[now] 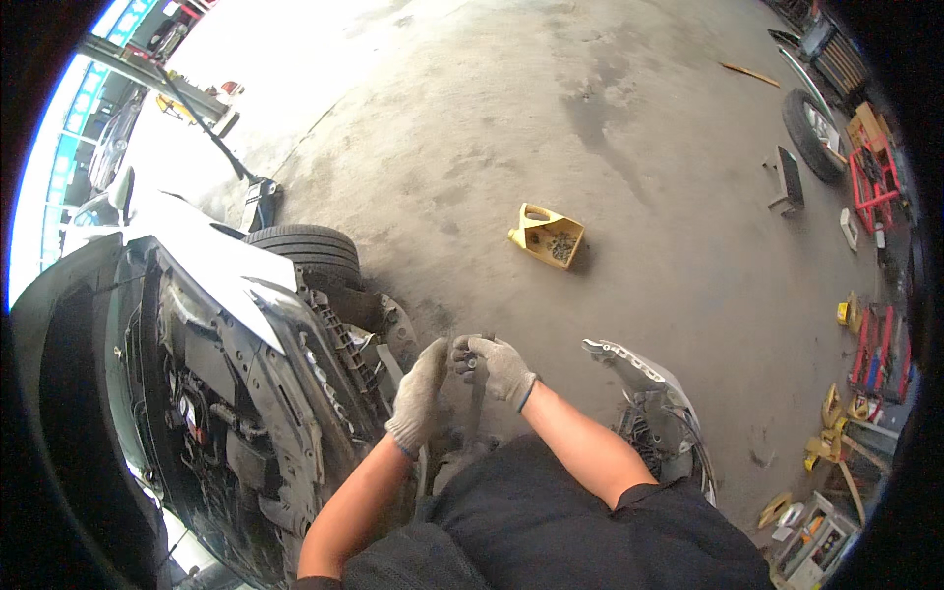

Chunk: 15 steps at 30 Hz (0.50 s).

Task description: The person removes several components from the front of a car with its hood open. They use a wrench to loosen bolts, detach a plastic cover, and remove a metal crossbar from the engine bay area.

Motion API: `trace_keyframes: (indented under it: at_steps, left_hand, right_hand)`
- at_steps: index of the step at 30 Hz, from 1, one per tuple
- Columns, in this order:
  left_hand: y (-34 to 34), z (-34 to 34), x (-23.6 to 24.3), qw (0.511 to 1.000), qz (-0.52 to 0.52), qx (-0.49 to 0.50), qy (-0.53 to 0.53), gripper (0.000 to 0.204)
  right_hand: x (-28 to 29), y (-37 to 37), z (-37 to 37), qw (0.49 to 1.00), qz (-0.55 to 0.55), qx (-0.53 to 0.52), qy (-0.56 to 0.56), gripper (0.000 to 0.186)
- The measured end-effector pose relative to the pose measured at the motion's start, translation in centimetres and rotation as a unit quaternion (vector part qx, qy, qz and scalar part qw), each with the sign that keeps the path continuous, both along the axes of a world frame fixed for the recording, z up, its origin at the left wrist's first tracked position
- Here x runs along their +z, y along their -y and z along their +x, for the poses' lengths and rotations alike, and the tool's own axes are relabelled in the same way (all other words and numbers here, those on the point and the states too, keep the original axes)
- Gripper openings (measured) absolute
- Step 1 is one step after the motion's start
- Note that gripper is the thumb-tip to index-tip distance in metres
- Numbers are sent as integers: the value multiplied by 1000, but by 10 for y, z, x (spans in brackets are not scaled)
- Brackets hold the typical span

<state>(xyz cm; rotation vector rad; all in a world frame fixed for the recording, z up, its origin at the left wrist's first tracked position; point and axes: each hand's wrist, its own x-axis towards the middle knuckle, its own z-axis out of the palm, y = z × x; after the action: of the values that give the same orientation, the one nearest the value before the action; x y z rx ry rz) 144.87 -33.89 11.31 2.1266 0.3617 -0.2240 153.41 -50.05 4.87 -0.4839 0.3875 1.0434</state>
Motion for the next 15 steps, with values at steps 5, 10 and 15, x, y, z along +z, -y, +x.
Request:
trace_keyframes:
  at_steps: [5,10,15]
  left_hand:
    - [-23,-29,-1,886,-348,298,-71,30]
    - [-37,-69,39,862,-306,378,-142,29]
    - [-19,-81,83,739,-343,533,-229,27]
  right_hand:
    - [-43,21,22,993,-78,-62,-58,19]
    - [-156,58,87,972,-191,-134,-18,23]
    - [-196,67,152,790,-549,-241,-132,29]
